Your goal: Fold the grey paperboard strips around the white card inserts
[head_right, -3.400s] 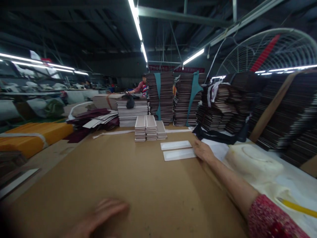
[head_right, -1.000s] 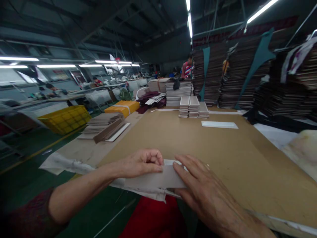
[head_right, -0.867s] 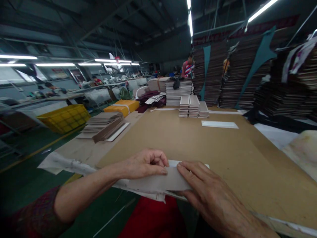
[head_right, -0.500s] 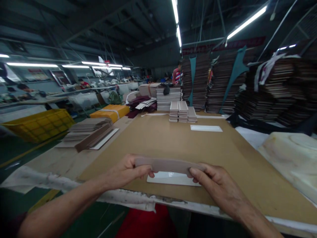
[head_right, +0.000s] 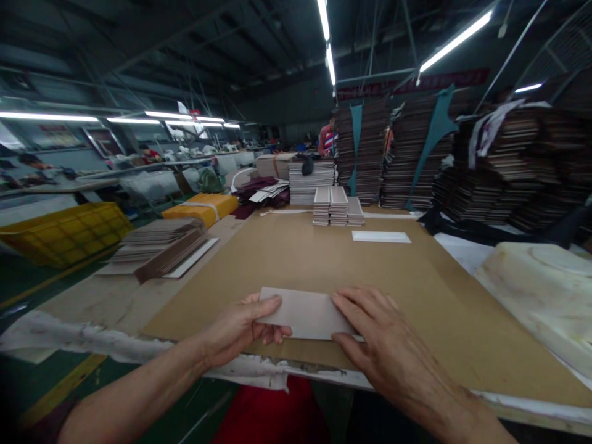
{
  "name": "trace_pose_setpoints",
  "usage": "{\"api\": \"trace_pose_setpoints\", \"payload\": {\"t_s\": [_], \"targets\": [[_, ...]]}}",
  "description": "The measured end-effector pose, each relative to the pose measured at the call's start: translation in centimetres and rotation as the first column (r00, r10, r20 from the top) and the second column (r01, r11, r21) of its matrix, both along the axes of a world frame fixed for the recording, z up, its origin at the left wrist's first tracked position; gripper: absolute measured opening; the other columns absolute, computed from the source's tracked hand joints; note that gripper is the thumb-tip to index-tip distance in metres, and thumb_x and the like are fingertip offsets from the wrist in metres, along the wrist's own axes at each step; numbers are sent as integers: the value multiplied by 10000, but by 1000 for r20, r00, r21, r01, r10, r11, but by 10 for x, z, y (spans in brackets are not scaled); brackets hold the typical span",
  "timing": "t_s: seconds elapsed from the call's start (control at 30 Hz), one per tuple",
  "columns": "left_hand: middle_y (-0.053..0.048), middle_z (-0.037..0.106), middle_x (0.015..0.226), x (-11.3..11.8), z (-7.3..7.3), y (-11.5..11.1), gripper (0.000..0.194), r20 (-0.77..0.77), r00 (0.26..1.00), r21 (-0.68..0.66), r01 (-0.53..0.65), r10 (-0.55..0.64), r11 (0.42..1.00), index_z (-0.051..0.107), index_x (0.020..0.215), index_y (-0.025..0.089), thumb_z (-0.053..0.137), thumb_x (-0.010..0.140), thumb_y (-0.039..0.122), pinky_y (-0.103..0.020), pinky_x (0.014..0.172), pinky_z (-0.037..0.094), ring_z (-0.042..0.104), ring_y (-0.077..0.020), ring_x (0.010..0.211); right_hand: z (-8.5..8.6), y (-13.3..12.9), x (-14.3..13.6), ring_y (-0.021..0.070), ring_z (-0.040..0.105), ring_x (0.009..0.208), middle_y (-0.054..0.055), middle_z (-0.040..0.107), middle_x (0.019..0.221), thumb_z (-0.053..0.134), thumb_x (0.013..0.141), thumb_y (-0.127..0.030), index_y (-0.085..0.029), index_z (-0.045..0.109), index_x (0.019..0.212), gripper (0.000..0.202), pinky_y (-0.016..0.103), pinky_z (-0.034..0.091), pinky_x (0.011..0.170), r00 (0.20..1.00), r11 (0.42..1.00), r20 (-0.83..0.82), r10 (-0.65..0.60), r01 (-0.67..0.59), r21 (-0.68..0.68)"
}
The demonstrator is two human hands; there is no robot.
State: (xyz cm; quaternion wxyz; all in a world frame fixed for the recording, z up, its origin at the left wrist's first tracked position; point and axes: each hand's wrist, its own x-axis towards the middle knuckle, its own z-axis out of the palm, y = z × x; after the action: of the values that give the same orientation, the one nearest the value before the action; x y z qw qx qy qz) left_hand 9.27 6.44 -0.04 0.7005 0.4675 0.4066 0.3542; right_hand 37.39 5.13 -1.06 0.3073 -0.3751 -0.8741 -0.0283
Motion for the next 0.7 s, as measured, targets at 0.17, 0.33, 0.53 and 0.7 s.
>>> {"api": "trace_pose_setpoints", "payload": {"t_s": [0.17, 0.33, 0.53, 0.7], "targets": [[-106, 737, 911, -3, -3, 0, 512, -116, 992, 110, 62, -49, 992, 656, 1041, 137, 643, 849, 611, -251, 639, 446, 658, -167, 761, -5, 4, 10, 260, 582, 1184, 73, 618, 1298, 579, 988, -338, -260, 572, 1367, 387, 432, 553, 975, 996, 991, -71, 45, -53, -120], [-114, 617, 1303, -21, -12, 2, 604, -607, 770, 531, 209, 196, 821, 591, 1262, 220, 773, 751, 484, -473, 1042, 409, 517, -306, 1218, -2, 14, 48, 377, 588, 1221, 68, 639, 1318, 609, 902, -625, -277, 690, 1244, 495, 574, 478, 1072, 900, 939, -295, -322, 263, -223], [-105, 613, 1328, -27, -35, -1, 558, -752, 599, 593, 432, 276, 679, 558, 1296, 235, 769, 787, 319, -534, 1074, 377, 505, -321, 1228, -14, 20, 72, 461, 551, 1244, 66, 669, 1277, 657, 737, -783, -308, 768, 1127, 624, 669, 389, 1105, 823, 829, -290, -488, 333, -449], [-114, 624, 1298, -29, -33, 5, 513, -730, 640, 597, 425, 241, 680, 552, 1317, 221, 718, 837, 295, -503, 1062, 420, 524, -302, 1217, -32, 19, 59, 371, 594, 1225, 44, 665, 1296, 668, 809, -714, -312, 743, 1196, 563, 560, 496, 1058, 936, 870, -187, -297, 184, -458]]}}
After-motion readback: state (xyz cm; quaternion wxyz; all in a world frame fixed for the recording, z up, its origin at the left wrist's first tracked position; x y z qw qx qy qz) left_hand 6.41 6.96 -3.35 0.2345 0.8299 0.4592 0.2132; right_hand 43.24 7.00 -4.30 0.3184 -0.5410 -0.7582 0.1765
